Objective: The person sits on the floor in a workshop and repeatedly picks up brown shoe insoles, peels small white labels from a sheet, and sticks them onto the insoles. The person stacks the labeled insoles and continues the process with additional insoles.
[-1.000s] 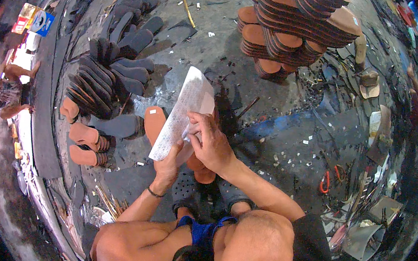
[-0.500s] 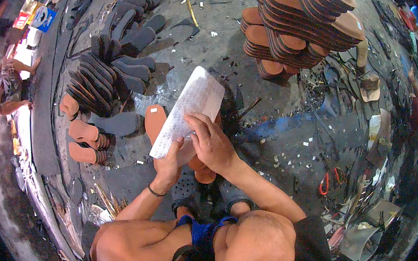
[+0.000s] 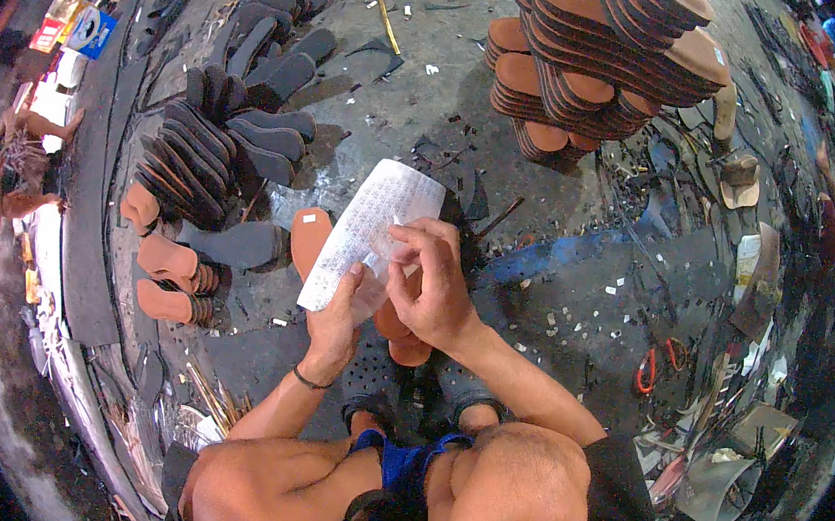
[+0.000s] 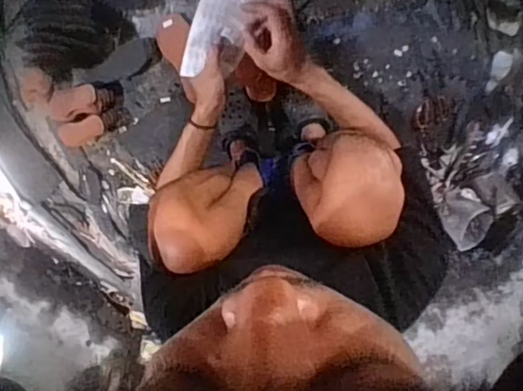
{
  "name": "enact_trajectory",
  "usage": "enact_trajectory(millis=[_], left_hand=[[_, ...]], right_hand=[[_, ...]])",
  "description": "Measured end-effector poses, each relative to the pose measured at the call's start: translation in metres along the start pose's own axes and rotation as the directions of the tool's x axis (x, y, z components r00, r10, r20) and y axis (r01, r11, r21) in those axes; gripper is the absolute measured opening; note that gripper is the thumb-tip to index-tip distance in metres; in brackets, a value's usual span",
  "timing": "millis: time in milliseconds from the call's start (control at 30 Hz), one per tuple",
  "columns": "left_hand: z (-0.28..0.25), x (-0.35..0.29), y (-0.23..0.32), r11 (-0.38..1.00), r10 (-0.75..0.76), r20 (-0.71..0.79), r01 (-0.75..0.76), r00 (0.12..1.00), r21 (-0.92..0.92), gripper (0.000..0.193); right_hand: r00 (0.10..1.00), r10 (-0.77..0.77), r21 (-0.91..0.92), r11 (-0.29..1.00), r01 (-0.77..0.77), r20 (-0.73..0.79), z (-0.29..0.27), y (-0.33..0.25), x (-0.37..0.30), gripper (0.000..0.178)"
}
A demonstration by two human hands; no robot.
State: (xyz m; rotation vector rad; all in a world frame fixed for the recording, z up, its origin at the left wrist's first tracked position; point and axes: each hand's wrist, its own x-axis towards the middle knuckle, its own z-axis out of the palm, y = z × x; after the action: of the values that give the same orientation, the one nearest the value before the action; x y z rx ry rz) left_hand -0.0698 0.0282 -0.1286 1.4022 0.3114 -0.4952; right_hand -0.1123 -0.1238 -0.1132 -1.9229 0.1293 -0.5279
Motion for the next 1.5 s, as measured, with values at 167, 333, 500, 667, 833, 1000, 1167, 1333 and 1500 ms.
enact_trajectory(millis=[167, 333, 500, 667, 833, 1000, 1167, 1333, 1500], left_hand=[[0.007, -0.011, 0.01, 0.975, 0.15, 0.087, -0.162, 0.985, 0.153, 0.034], [0.019, -0.016, 0.018, 0.987, 0.117, 0.051, -0.122, 0.992, 0.102, 0.032], [0.015, -0.007, -0.007, 0.98, -0.199, 0.261, 0.184, 0.945, 0.08, 0.04], [0.039, -0.044, -0.012, 0.874, -0.152, 0.98, -0.445, 0.13, 0.195, 0.05], [0.025, 0.024, -0.017, 0.171, 0.316, 0.564, -0.631, 0.763, 0.757, 0.084], [0.011, -0.002, -0.056, 0.424, 0.221, 0.595, -0.626, 0.773, 0.655, 0.101], [0.021, 0.001, -0.03, 0.314, 0.152, 0.548, -0.566, 0.822, 0.762, 0.1], [0.038, 0.043, -0.023, 0.27, 0.223, 0.561, -0.604, 0.797, 0.75, 0.102], [0.047, 0.051, -0.034, 0.226, 0.166, 0.548, -0.573, 0.82, 0.788, 0.102]], right_hand=[[1.0, -0.015, 0.045, 0.999, 0.014, 0.023, 0.005, -0.007, 0.01, 0.058], [1.0, -0.007, 0.046, 0.999, 0.006, 0.025, 0.0, -0.004, 0.008, 0.059], [0.975, 0.215, 0.242, 0.951, -0.195, -0.059, -0.035, -0.013, 0.01, 0.064], [0.829, 0.557, 0.669, 0.635, -0.386, -0.051, -0.072, -0.002, 0.048, 0.057], [0.754, 0.655, 0.636, 0.597, -0.489, -0.036, -0.067, 0.032, 0.045, 0.051], [0.688, 0.726, 0.595, 0.548, -0.588, 0.011, -0.025, 0.066, 0.035, 0.05], [0.719, 0.695, 0.453, 0.649, -0.612, -0.023, -0.004, 0.104, 0.031, 0.048], [0.763, 0.631, 0.144, 0.775, -0.615, -0.138, 0.019, 0.105, 0.037, 0.045], [0.905, 0.399, -0.138, 0.898, -0.419, -0.148, 0.02, 0.102, 0.038, 0.046]])
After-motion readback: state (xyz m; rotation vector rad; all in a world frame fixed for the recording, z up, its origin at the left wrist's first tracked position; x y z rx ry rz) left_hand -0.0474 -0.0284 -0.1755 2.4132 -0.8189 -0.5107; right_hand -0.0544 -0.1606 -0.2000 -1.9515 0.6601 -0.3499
